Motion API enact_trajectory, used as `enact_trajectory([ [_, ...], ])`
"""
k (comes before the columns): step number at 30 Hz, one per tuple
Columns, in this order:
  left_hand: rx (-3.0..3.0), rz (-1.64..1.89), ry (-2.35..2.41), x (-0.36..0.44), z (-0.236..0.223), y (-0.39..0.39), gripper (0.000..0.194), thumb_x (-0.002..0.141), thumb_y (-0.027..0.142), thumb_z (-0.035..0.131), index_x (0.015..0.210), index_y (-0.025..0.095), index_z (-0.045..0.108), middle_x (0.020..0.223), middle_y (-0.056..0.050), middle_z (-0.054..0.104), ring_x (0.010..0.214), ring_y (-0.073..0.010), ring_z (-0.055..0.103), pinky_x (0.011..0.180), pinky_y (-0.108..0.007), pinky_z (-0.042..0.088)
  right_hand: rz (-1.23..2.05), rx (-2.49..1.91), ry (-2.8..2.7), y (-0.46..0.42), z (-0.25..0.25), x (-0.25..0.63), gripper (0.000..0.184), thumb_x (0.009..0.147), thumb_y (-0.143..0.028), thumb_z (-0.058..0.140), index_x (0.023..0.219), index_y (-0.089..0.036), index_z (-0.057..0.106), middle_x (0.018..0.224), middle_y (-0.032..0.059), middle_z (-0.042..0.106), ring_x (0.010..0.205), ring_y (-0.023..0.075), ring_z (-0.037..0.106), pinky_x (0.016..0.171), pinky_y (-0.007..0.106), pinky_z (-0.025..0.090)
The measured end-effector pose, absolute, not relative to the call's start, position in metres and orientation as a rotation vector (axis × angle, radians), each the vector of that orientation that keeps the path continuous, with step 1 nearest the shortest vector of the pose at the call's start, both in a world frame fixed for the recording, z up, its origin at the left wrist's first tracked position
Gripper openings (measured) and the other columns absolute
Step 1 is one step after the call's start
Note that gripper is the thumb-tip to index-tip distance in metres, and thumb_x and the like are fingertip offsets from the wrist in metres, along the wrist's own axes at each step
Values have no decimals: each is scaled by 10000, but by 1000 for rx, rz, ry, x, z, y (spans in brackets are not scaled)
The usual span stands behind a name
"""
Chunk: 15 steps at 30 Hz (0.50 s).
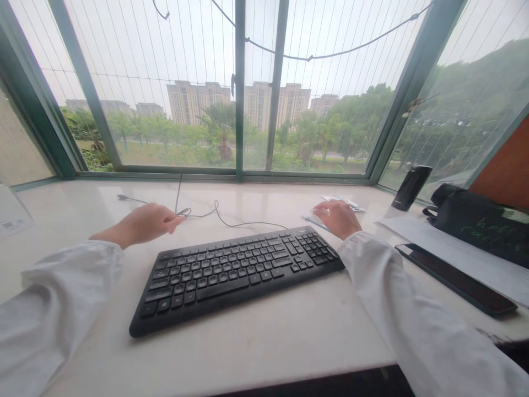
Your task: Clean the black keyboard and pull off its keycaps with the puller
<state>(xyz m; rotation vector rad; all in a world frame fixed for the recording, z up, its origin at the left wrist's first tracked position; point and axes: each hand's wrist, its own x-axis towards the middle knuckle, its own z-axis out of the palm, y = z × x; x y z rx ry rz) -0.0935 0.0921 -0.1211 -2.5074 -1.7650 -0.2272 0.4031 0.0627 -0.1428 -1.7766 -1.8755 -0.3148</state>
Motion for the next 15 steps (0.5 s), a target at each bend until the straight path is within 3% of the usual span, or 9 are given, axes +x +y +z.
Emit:
enact_trajectory([
  [7, -2479, -215, -1768, -94, -123, 94, 561, 914, 565, 388, 566, 235, 682, 489, -18, 596, 506, -169, 551, 561, -283, 346, -191, -1711, -2011, 62, -149, 376, 177, 865, -281, 645, 930, -211, 794, 969, 64, 713, 894, 188, 655, 891, 279, 454],
  [11, -2467, -229, -1764, -93, -123, 94, 545, 904, 556, 406, 553, 236, 675, 469, -16, 583, 499, -171, 544, 558, -285, 342, -82, -1732, -2127, 65, -154, 381, 205, 864, -312, 632, 878, -197, 801, 1035, 80, 720, 952, 205, 665, 921, 284, 452],
  [15, -2475, -224, -1763, -92, -122, 94, 564, 903, 578, 396, 548, 238, 672, 476, -11, 590, 514, -172, 556, 567, -283, 350, 2, -1746, -2220, 65, -151, 394, 291, 808, -367, 687, 1007, -179, 783, 1068, 93, 736, 968, 227, 674, 877, 287, 481],
])
